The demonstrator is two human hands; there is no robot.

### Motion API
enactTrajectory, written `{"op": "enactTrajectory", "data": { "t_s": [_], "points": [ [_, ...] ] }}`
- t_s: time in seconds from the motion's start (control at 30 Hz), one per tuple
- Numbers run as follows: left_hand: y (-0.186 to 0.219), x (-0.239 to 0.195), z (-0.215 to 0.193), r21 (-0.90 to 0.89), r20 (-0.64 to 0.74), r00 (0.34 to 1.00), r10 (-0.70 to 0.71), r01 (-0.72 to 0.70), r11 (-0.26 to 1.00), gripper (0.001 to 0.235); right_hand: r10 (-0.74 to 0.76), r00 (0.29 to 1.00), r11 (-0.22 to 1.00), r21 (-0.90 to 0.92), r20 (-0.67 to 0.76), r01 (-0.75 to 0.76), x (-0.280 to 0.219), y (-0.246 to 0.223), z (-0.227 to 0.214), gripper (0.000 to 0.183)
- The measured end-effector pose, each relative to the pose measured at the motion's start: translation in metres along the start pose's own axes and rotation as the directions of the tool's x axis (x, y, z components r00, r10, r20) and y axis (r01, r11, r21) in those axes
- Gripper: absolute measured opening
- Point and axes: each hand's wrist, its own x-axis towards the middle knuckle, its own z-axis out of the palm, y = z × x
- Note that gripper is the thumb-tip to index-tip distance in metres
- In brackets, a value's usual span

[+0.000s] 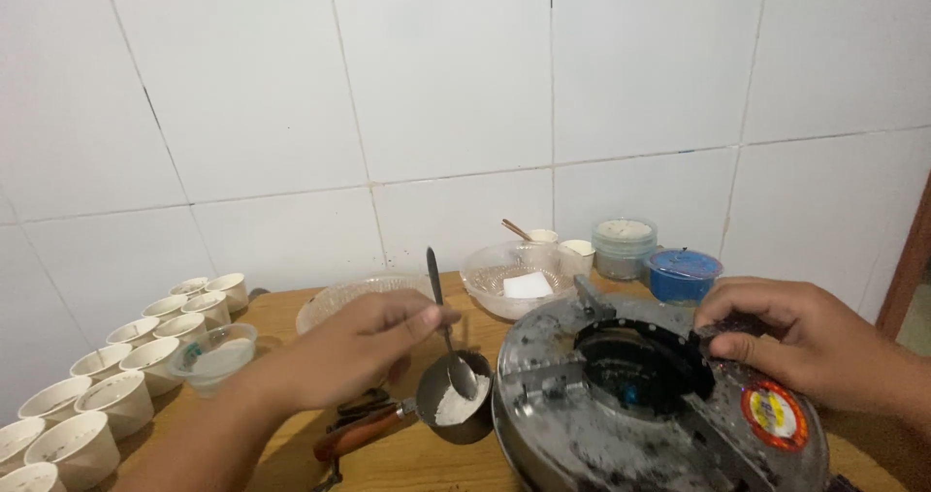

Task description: The person prepares a portable gas stove and places a small saucepan on it. They use scissors to cut a piece of blue wax from a container and add it to the saucepan. They then use a lighter to ignite the stove and stir the contents of the saucepan with a spoon.

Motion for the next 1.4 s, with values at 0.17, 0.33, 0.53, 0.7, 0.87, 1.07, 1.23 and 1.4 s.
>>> {"op": "enactTrajectory", "data": {
  "t_s": [0.17, 0.33, 0.53, 0.7, 0.87, 1.07, 1.23, 1.4],
  "points": [
    [-0.013, 0.011, 0.009, 0.083, 0.041, 0.999, -0.012, 0.009, 0.996, 0.038, -0.03, 0.999, 0.999, 0.027, 0.029, 0.029, 0.0, 0.011, 0.003, 0.017],
    [0.006, 0.004, 0.012, 0.213, 0.073, 0.995, -0.061, 0.044, 0.976, 0.044, 0.082, 0.996, 0.995, 0.045, 0.031, -0.083, -0.001, 0.003, 0.008, 0.018],
    [0.032, -0.006, 0.014, 0.409, 0.087, 0.973, -0.215, 0.161, 0.898, 0.046, -0.026, 0.997, 1.0, -0.014, 0.074, 0.028, -0.002, -0.002, 0.011, 0.016],
    [0.028, -0.002, 0.015, 0.474, 0.145, 0.971, -0.188, 0.099, 0.875, 0.057, -0.043, 0.996, 0.996, -0.074, 0.078, 0.049, 0.0, -0.012, 0.014, 0.016],
    [0.031, 0.005, 0.013, 0.405, 0.183, 0.965, -0.19, 0.102, 0.909, 0.048, -0.018, 0.998, 0.997, -0.079, 0.068, 0.023, -0.005, -0.009, 0.016, 0.02],
    [0.047, 0.047, -0.005, 0.542, 0.052, 0.998, -0.038, 0.004, 0.841, 0.038, -0.092, 0.993, 0.991, -0.085, 0.079, 0.098, -0.004, -0.02, 0.014, 0.02],
    [0.044, 0.113, 0.008, 0.747, 0.003, 1.0, 0.007, -0.006, 0.665, 0.04, -0.125, 0.992, 0.989, -0.071, 0.035, 0.127, -0.004, -0.011, 0.016, 0.022],
    [0.051, 0.155, 0.046, 0.835, 0.238, 0.968, 0.084, -0.248, 0.491, 0.041, -0.054, 0.995, 0.996, -0.071, 0.088, 0.06, -0.011, -0.026, 0.013, 0.076]
  ]
}}
